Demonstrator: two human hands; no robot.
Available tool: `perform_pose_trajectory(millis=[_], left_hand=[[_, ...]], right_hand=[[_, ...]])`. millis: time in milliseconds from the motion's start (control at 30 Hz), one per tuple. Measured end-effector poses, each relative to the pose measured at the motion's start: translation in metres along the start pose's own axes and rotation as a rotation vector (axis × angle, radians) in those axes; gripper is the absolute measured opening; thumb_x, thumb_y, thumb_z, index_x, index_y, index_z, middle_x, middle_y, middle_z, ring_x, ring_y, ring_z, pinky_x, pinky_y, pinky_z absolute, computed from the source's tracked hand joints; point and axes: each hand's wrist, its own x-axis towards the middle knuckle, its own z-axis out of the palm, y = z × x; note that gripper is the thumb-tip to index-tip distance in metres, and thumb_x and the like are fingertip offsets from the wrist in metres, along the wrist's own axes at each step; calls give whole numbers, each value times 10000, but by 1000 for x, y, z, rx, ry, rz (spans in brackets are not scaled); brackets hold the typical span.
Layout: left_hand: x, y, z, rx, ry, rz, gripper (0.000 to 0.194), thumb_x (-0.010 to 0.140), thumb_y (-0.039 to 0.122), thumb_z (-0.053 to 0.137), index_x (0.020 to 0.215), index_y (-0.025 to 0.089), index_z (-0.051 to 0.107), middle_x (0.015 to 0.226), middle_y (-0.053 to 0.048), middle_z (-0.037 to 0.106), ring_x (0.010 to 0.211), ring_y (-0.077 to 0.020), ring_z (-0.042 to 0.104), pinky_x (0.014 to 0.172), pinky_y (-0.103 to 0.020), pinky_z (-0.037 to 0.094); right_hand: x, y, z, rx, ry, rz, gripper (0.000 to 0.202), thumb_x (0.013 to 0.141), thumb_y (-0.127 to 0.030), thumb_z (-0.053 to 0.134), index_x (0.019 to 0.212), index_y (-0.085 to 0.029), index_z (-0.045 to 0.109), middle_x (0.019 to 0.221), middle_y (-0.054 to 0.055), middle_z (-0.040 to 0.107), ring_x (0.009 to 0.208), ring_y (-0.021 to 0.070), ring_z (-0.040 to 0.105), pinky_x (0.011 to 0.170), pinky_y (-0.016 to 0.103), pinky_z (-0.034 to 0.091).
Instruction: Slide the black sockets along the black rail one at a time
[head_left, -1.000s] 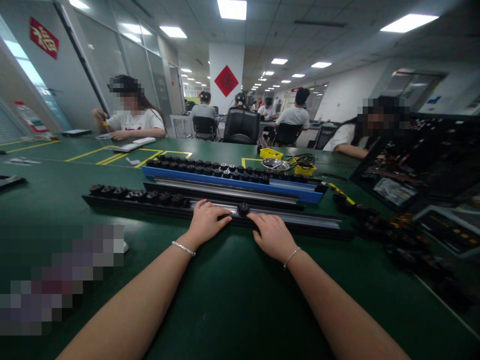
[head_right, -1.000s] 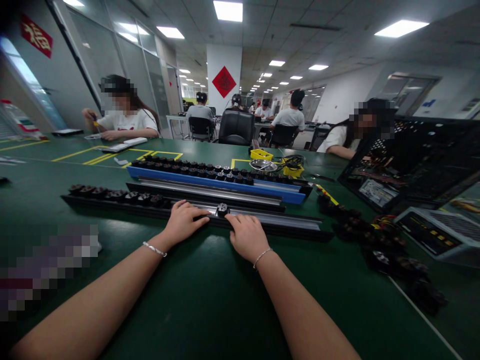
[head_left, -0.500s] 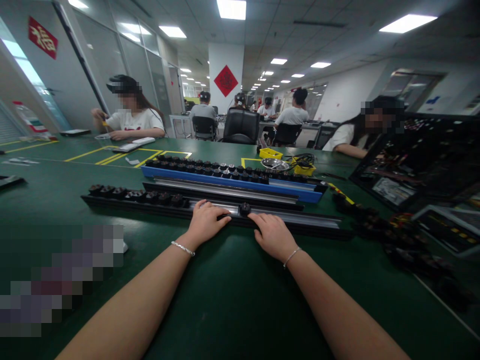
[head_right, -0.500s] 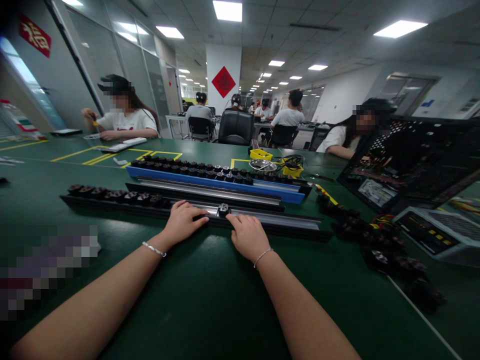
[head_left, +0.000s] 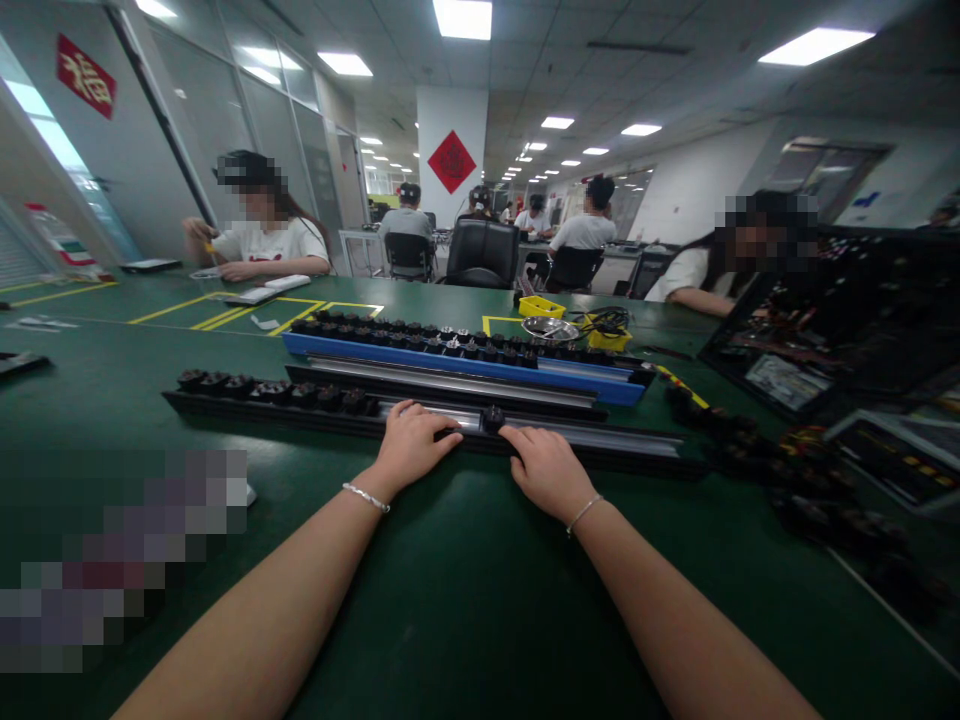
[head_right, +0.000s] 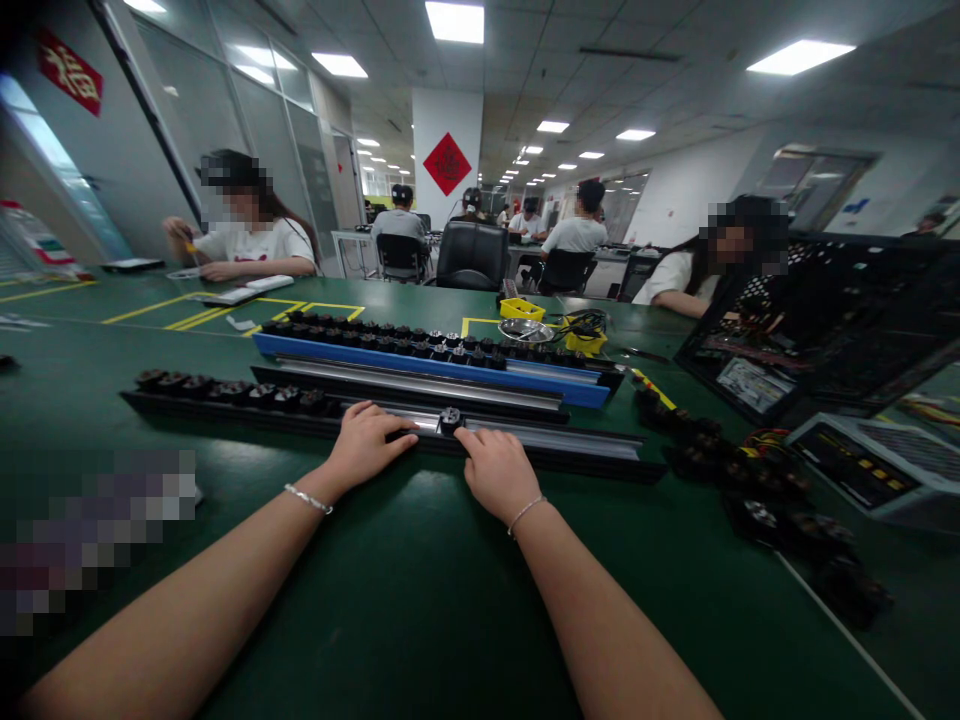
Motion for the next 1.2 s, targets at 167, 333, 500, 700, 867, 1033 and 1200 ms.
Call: perform_pose_trajectory(millis=[167,333,500,700,867,1033,1200], left_hand=[[0,-1,1,-8,5,3,235,818,464,531,932,329,687,903,34,725,881,-178,577,1010,-432,243],[0,-1,1,-12,12,0,233,814,466,538,927,327,688,889,34,724,878,-177,578,1009,-428,247],[0,-1,1,-15,12,-1,231,812,465,541,919,325,689,886,31,724,875,-177,578,1006,-432,252],[0,0,1,-17,17,-1,225,812,461,543,917,324,688,893,31,725,873,-174,581,1011,-431,249],[0,0,1,-2,12,-5,219,808,453,554,916,319,691,888,26,724,888,-177,584,1005,-433,256],[0,0,1,-7,17,-3,223,805,459,553,912,322,693,873,22,725,875,-178,585,1005,-432,259],[0,-1,1,-1,13,2,224,810,461,544,908,326,693,875,23,724,860,-172,580,1008,-432,256]], right_hand=[[0,0,1,11,6,-1,428,830,-195,428,1252,-218,492,1095,69,611,1015,197,508,907,318,324],[0,1,1,16,8,3,424,832,-195,424,1250,-218,494,1092,64,611,1003,195,512,905,318,325],[1,1,2,11,-2,13,422,830,-194,426,1245,-216,497,1088,66,612,1001,192,514,900,314,329],[1,1,1,0,-4,18,410,844,-191,405,1242,-212,503,1055,69,623,984,189,524,888,309,339],[1,1,0,-10,-5,19,407,844,-183,401,1235,-210,512,1040,72,626,969,194,529,880,309,343],[0,1,-1,-12,3,27,402,850,-182,387,1228,-210,519,1015,69,631,951,194,533,879,312,346],[1,1,-2,-23,-12,32,397,857,-188,382,1229,-209,520,1016,74,632,952,188,535,881,306,348]])
